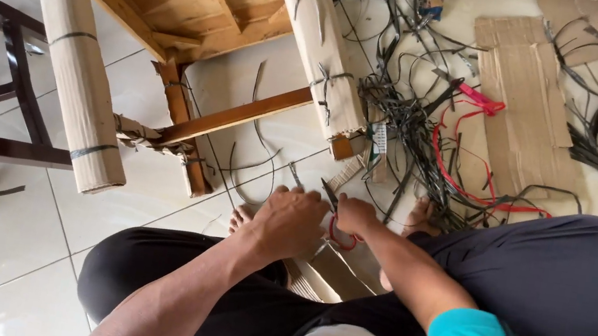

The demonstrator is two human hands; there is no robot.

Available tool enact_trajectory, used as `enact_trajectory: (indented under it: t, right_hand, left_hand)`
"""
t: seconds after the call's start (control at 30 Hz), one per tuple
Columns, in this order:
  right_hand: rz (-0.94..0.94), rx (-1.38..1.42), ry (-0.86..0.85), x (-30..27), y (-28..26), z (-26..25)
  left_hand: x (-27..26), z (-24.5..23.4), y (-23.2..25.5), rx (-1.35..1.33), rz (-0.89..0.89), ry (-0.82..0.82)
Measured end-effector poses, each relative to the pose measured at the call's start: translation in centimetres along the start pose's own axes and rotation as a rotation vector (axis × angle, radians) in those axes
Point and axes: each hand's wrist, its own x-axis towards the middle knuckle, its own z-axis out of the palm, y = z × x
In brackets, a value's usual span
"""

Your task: Wrapping wooden chair legs with protective cardboard and securing them with plastic ties using scissors.

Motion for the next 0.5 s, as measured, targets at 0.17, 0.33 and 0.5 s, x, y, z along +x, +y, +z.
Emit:
enact_trajectory:
  t: [0.17,0.33,0.5]
  right_hand:
    - [0.142,0.281,-0.064,2.0,0.3,-8.7]
    - [0.140,0.285,0.543,4.5,3.0,-12.9]
    - [0.084,0.468,0.312,9.6,7.6,-10.3]
  left_hand:
    - [-1.8,-3.4,0.3,-0.011,-0.010,0.029]
    - [-2.0,-3.6,0.9,-0.034,-0.016,0.003]
    - [-1.1,-2.3,0.0,-0.008,-0.043,-0.023]
